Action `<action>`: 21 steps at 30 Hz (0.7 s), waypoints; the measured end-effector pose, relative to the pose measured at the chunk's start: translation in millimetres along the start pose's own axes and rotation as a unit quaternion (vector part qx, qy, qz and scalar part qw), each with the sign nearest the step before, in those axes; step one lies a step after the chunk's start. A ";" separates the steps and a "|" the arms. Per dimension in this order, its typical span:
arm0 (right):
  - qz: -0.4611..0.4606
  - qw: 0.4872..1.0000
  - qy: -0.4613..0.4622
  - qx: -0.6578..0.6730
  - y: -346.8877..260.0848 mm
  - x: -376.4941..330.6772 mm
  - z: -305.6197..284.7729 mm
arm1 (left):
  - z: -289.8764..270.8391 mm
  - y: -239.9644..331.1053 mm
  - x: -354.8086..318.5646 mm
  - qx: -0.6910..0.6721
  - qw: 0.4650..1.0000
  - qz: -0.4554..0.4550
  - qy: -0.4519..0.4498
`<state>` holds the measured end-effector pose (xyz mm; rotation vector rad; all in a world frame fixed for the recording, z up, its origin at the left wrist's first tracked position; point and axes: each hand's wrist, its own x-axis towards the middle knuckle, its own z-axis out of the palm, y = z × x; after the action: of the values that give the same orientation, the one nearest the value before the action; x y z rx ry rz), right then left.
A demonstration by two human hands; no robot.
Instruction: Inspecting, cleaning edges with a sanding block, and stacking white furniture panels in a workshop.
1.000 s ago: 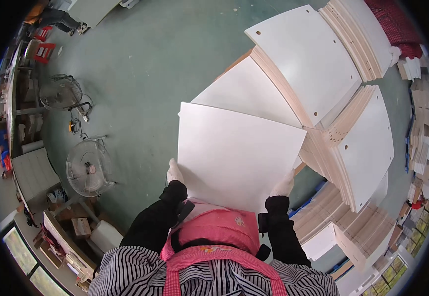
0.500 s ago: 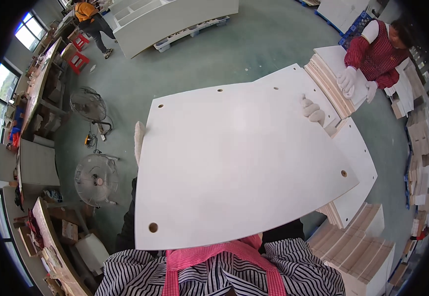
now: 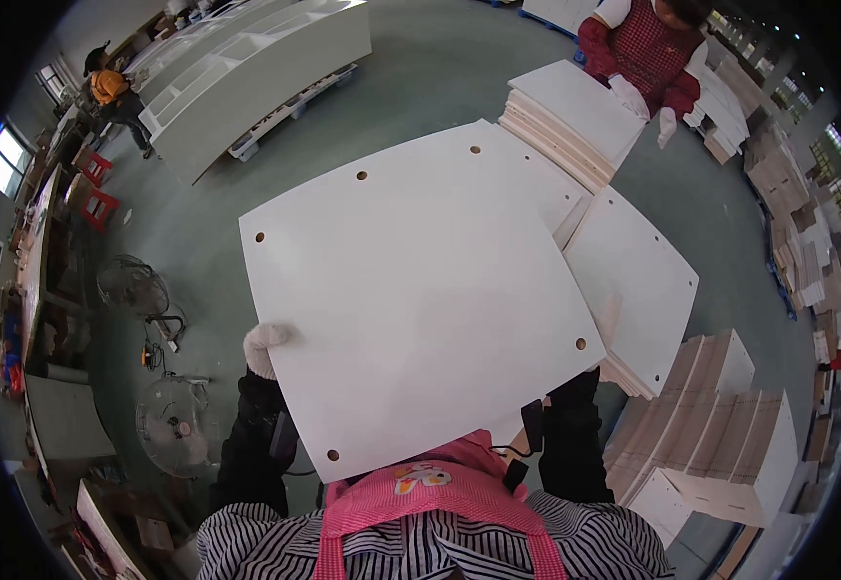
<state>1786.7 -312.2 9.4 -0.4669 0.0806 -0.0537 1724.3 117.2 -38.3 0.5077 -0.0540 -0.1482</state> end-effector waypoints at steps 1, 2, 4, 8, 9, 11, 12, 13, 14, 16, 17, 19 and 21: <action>0.008 1.000 0.004 -0.013 -16.6 -8.5 -15.1 | 0.5 1.0 8.4 -0.005 1.000 -0.024 -0.012; 0.018 0.998 -0.021 -0.052 -32.9 -20.2 -30.0 | 2.1 1.6 17.7 -0.010 0.999 -0.048 -0.023; 0.030 0.988 -0.077 -0.132 -64.3 -40.4 -56.2 | 9.8 -6.9 40.3 0.008 0.995 -0.092 -0.039; 0.000 0.692 -0.119 -0.712 -108.9 -60.8 -98.1 | 52.2 -49.1 103.3 0.099 0.963 -0.235 -0.086; 0.026 0.779 0.013 -0.627 -111.1 -66.0 -107.8 | 66.5 -66.5 121.7 0.135 0.948 -0.275 -0.088; 0.093 0.787 0.270 -0.547 -117.1 -74.5 -127.3 | 93.6 -111.3 164.3 0.162 0.935 -0.308 -0.069; 0.034 0.783 0.281 -0.554 -122.3 -75.4 -137.7 | 105.1 -132.4 185.5 0.173 0.931 -0.316 -0.060; 0.006 0.776 0.307 -0.552 -130.5 -76.0 -148.4 | 115.1 -152.5 206.6 0.228 0.921 -0.313 -0.039; -0.003 0.761 0.341 -0.552 -139.9 -74.4 -159.2 | 122.6 -172.4 226.4 0.274 0.911 -0.307 -0.022; -0.049 0.746 0.382 -0.543 -161.0 -68.7 -179.2 | 132.6 -206.9 267.3 0.387 0.870 -0.303 -0.043; -0.072 0.732 0.386 -0.557 -171.2 -62.3 -188.7 | 135.8 -227.3 287.6 0.451 0.835 -0.304 -0.082; -0.107 0.685 0.400 -0.599 -194.4 -42.6 -206.7 | 143.9 -268.4 333.4 0.612 0.714 -0.296 -0.168; -0.100 0.641 0.419 -0.636 -213.1 -28.2 -222.9 | 151.6 -307.7 368.0 0.763 0.532 -0.266 -0.252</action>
<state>1731.5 -600.0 -90.9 -1.8717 1.0511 -0.4566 2035.1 -278.2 -50.7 2.2834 -0.6557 -0.9001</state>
